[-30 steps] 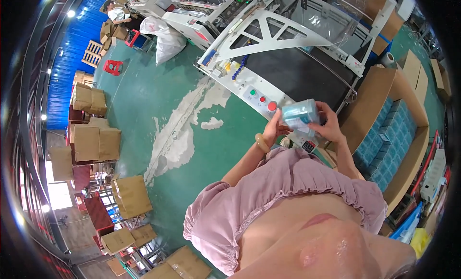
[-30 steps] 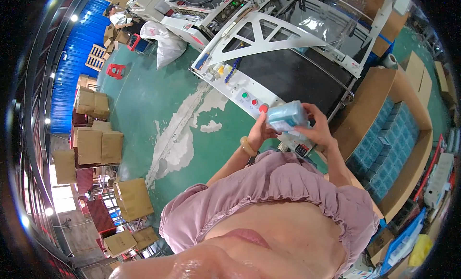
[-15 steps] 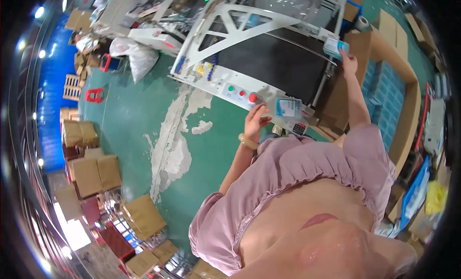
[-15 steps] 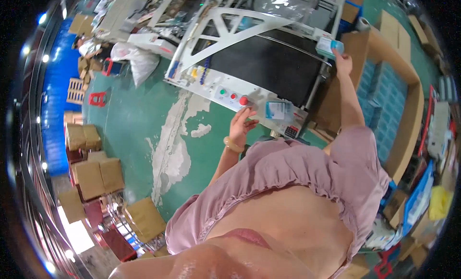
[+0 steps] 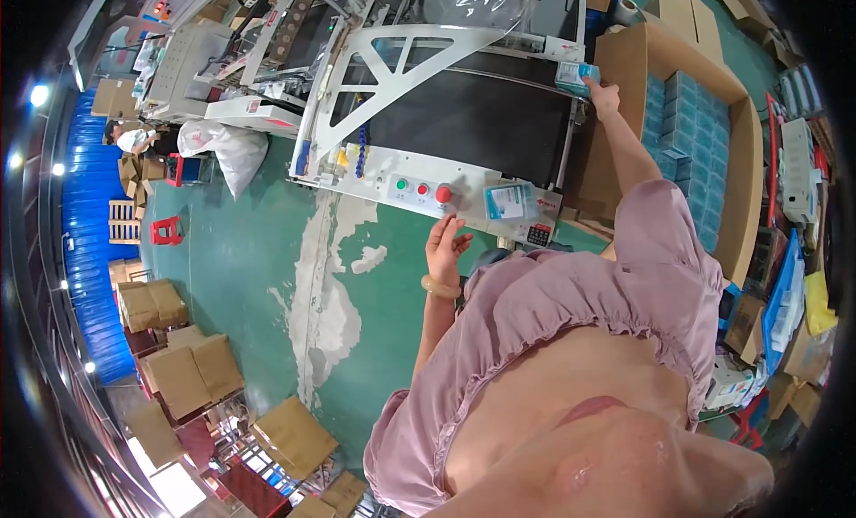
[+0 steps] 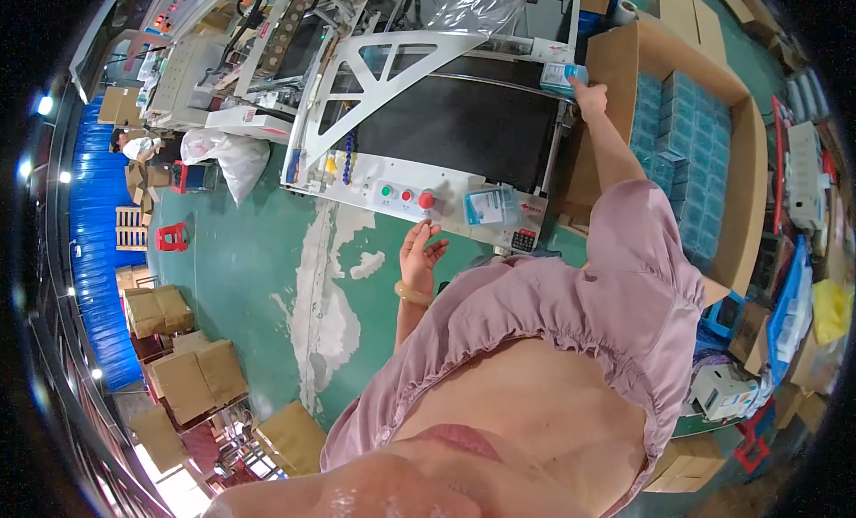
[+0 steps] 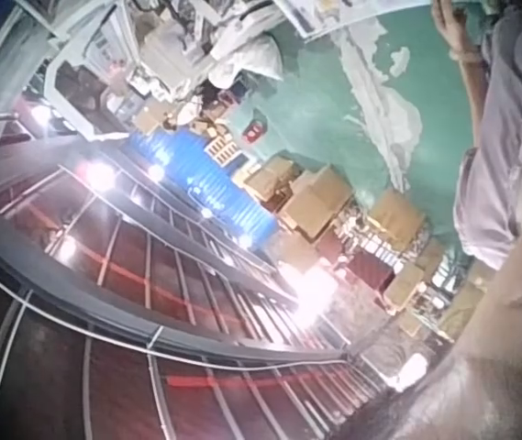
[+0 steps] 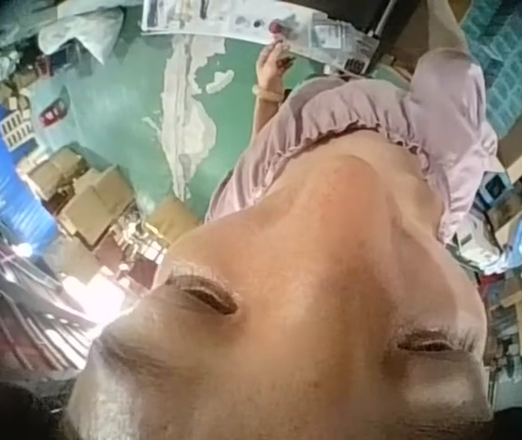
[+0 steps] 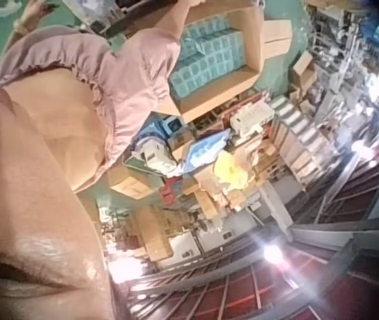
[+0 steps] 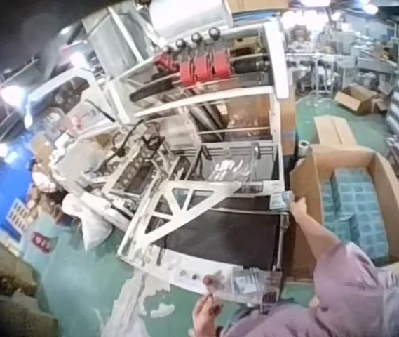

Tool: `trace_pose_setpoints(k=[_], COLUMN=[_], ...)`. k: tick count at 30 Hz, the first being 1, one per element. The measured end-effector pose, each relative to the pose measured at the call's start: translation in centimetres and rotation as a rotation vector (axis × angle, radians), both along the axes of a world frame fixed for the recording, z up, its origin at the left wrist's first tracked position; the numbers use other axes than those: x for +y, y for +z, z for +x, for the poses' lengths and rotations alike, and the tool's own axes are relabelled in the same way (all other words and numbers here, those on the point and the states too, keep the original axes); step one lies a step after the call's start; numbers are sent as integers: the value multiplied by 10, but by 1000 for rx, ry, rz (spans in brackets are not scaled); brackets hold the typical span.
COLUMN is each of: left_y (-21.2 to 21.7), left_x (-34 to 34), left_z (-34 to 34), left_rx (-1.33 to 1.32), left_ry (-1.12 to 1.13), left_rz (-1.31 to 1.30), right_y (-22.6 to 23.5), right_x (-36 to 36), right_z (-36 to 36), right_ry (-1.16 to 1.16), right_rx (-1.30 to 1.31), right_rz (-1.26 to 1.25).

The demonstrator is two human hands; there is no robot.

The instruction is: The person is sorting and packaging small rectangular items from large containers into boxes and onto a conveyor system.

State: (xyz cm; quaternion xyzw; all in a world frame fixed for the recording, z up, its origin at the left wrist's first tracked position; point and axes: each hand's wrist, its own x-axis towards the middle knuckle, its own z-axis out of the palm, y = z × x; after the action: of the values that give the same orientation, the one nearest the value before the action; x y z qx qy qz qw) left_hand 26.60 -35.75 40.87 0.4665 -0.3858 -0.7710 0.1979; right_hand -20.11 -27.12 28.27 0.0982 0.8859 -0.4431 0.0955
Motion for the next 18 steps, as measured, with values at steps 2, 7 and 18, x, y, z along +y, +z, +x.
trace_pose_setpoints(k=[2, 7, 18], left_y=[2, -7, -88], left_x=[-1, -1, -6], left_z=[-6, -18, -66], left_rx=[-5, -13, -107], left_ry=[-12, -36, -319], left_rz=[5, 15, -102], right_y=[-7, 0, 47], right_x=[5, 1, 41], right_z=[-9, 20, 239], right_ry=[102, 334, 1674], right_rx=[-16, 283, 666], right_rz=[34, 201, -99])
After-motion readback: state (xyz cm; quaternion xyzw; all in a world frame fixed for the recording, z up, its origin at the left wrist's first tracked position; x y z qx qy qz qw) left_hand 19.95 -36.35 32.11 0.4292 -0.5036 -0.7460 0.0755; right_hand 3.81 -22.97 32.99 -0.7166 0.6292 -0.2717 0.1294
